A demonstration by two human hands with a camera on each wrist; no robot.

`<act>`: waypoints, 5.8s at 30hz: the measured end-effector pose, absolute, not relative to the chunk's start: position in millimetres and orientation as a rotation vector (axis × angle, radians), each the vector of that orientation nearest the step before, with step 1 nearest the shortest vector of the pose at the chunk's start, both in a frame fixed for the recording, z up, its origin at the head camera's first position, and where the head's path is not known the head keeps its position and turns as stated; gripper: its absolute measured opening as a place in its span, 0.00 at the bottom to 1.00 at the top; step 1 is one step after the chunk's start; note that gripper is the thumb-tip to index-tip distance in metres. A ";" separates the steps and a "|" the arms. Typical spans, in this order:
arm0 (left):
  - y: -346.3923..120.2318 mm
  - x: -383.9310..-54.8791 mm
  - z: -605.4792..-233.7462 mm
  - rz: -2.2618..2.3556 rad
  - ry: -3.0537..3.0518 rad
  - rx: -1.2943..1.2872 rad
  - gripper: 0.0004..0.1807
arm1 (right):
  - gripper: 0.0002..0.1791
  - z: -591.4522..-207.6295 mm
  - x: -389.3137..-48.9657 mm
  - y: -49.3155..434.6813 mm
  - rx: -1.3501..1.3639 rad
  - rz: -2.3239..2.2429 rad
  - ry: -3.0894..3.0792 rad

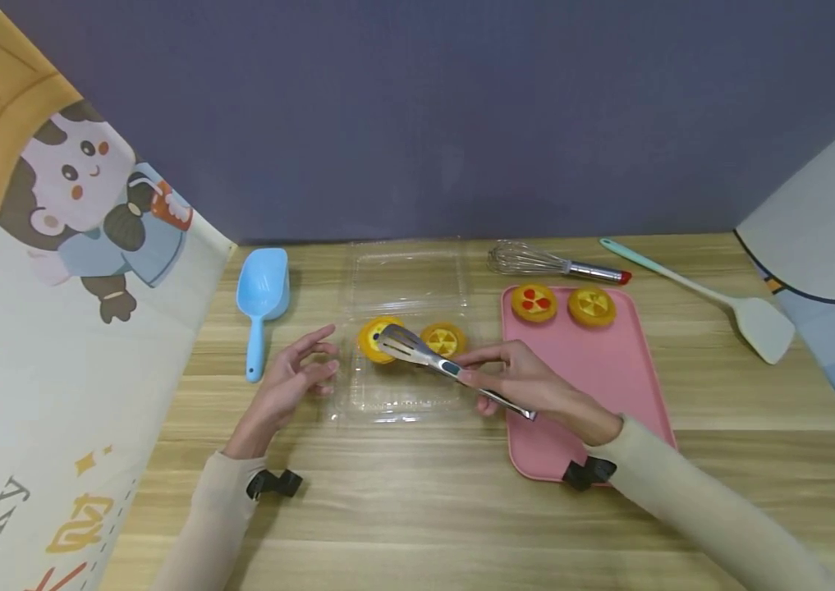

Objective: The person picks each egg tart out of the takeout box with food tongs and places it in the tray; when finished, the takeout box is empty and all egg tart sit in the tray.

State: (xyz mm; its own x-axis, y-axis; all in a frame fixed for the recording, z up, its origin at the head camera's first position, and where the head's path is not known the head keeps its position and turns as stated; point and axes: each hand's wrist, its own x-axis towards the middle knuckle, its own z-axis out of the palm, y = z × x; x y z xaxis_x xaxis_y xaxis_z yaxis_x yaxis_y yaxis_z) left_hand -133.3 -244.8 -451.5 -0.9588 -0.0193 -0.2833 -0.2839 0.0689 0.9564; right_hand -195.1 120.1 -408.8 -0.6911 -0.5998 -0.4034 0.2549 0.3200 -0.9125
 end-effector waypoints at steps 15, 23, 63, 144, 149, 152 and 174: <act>-245.5 -134.1 -452.0 1.997 2.137 -0.302 0.38 | 0.28 -390.5 -186.2 188.0 -0.266 -1.491 1.955; -246.9 -133.1 -452.4 1.986 2.142 -0.288 0.38 | 0.31 -379.4 -184.2 227.7 -0.196 -1.417 2.136; -248.9 -135.6 -457.1 1.985 2.129 -0.281 0.37 | 0.32 -420.4 -163.9 306.3 -0.043 -1.339 2.124; -247.7 -138.6 -455.5 1.994 2.113 -0.303 0.38 | 0.26 -350.7 -163.8 151.2 -0.219 -1.229 1.943; -248.1 -136.4 -454.3 1.995 2.117 -0.304 0.38 | 0.27 -356.2 -157.0 139.1 -0.265 -1.235 1.999; -247.8 -136.0 -454.2 1.989 2.116 -0.293 0.38 | 0.23 -362.3 -153.4 135.8 -0.263 -1.299 1.995; -247.5 -135.1 -452.6 1.986 2.108 -0.274 0.39 | 0.26 -383.0 -169.2 133.8 -0.336 -1.231 2.147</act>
State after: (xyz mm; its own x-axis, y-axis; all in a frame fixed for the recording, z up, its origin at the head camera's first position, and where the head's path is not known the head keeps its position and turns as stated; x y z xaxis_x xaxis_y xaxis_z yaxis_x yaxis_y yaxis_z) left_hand -135.1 -247.5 -452.6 -0.9556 0.0222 -0.2937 -0.2919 0.0626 0.9544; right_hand -169.2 133.8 -383.0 -0.7669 -0.5041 -0.3970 0.0879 0.5304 -0.8432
